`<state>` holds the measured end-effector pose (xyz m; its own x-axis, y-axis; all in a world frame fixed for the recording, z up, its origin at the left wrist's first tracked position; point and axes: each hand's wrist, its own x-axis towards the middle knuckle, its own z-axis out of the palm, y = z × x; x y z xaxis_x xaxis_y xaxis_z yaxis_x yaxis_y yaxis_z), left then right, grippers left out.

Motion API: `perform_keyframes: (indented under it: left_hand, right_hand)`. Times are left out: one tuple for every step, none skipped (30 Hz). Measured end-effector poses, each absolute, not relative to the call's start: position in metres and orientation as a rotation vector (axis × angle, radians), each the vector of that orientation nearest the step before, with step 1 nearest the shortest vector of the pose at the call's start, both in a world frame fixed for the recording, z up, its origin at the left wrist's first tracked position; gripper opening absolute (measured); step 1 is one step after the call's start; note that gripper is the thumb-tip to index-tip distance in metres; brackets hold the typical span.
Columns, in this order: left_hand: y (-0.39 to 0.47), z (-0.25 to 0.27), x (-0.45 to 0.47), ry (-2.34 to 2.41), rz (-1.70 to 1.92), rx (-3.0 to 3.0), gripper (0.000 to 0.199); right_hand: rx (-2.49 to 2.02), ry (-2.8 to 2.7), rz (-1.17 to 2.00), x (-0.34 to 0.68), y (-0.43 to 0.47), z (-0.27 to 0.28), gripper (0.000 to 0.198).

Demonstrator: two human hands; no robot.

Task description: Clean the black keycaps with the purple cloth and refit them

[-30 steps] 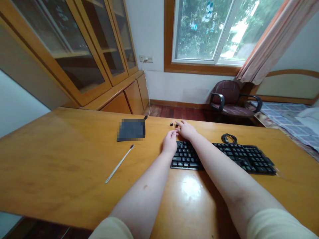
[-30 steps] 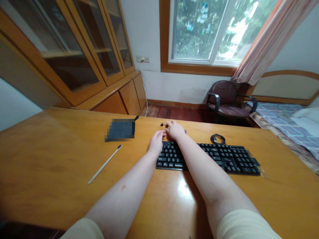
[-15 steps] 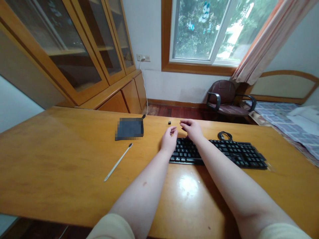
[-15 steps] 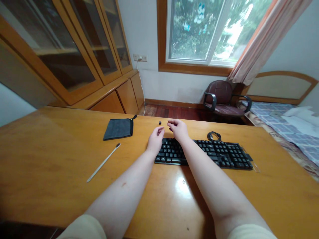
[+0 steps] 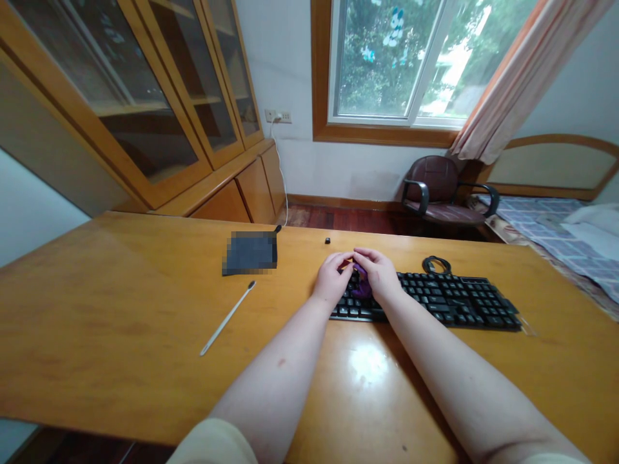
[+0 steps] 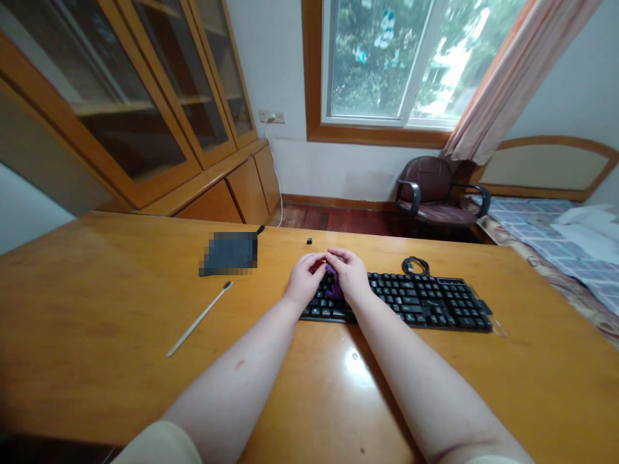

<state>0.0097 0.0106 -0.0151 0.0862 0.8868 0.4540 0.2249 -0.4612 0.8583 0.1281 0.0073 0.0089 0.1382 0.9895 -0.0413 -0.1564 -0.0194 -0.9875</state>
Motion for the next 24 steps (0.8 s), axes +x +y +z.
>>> perform_keyframes:
  left_hand:
    - [0.011,-0.016,0.010,1.103,1.408,1.762,0.024]
    - [0.011,-0.016,0.010,1.108,1.413,1.755,0.024]
    - [0.012,-0.016,0.010,1.115,1.423,1.745,0.023]
    - [0.012,-0.017,0.010,1.126,1.439,1.736,0.022]
    - [0.012,-0.017,0.010,1.139,1.455,1.727,0.022]
    - [0.013,-0.017,0.010,1.152,1.470,1.721,0.021]
    - [0.013,-0.017,0.010,1.165,1.479,1.720,0.021]
    - [0.013,-0.017,0.009,1.175,1.480,1.724,0.021]
    - [0.013,-0.017,0.009,1.180,1.476,1.732,0.021]
    - [0.013,-0.016,0.009,1.183,1.468,1.742,0.022]
    - [0.013,-0.016,0.009,1.182,1.457,1.750,0.022]
    - [0.013,-0.016,0.009,1.181,1.448,1.755,0.023]
    - [0.013,-0.016,0.009,1.180,1.442,1.749,0.023]
    - [0.013,-0.017,0.009,1.181,1.441,1.733,0.024]
    - [0.013,-0.017,0.010,1.183,1.443,1.708,0.025]
    - [0.013,-0.018,0.010,1.185,1.445,1.683,0.025]
    - [0.013,-0.019,0.010,1.185,1.446,1.663,0.025]
    - [0.014,-0.020,0.011,1.183,1.447,1.650,0.023]
    - [0.014,-0.021,0.011,1.176,1.449,1.643,0.021]
    - [0.015,-0.022,0.012,1.166,1.452,1.635,0.020]
    - [0.015,-0.023,0.012,1.152,1.458,1.621,0.019]
    - [0.016,-0.024,0.012,1.140,1.464,1.599,0.018]
    - [0.017,-0.026,0.011,1.132,1.470,1.570,0.019]
    - [0.018,-0.027,0.011,1.131,1.476,1.537,0.019]
  right_hand:
    - [-1.173,-0.988,1.188,0.128,0.007,0.010,0.044]
    - [-1.164,-0.990,1.168,0.129,0.007,0.011,0.041]
    - [-1.159,-0.982,1.145,0.131,0.007,0.011,0.038]
    - [-1.162,-0.967,1.120,0.134,0.008,0.010,0.034]
    - [-1.175,-0.947,1.089,0.137,0.009,0.009,0.031]
    - [-1.197,-0.928,1.058,0.140,0.011,0.007,0.029]
    - [-1.222,-0.917,1.025,0.144,0.014,0.004,0.028]
    - [-1.238,-0.912,0.986,0.147,0.017,0.000,0.028]
    - [-1.239,-0.914,0.958,0.149,0.021,-0.004,0.031]
    - [-1.224,-0.911,0.945,0.150,0.024,-0.007,0.035]
    - [-1.192,-0.904,0.948,0.150,0.026,-0.010,0.039]
    - [-1.152,-0.897,0.966,0.150,0.028,-0.012,0.043]
    - [-1.109,-0.892,0.991,0.149,0.029,-0.014,0.044]
    - [-1.074,-0.892,1.020,0.148,0.030,-0.014,0.044]
    - [-1.052,-0.904,1.050,0.147,0.029,-0.014,0.042]
    - [-1.049,-0.924,1.075,0.146,0.028,-0.013,0.041]
    - [-1.062,-0.950,1.086,0.146,0.026,-0.012,0.039]
    - [-1.081,-0.986,1.085,0.146,0.024,-0.010,0.036]
    - [-1.093,-1.031,1.074,0.147,0.022,-0.008,0.033]
    - [-1.090,-1.074,1.060,0.147,0.019,-0.007,0.030]
    - [-1.070,-1.112,1.058,0.147,0.017,-0.006,0.029]
    - [-1.036,-1.141,1.076,0.148,0.016,-0.005,0.027]
    - [-0.997,-1.166,1.117,0.148,0.015,-0.004,0.026]
    - [-0.961,-1.185,1.167,0.147,0.014,-0.004,0.026]
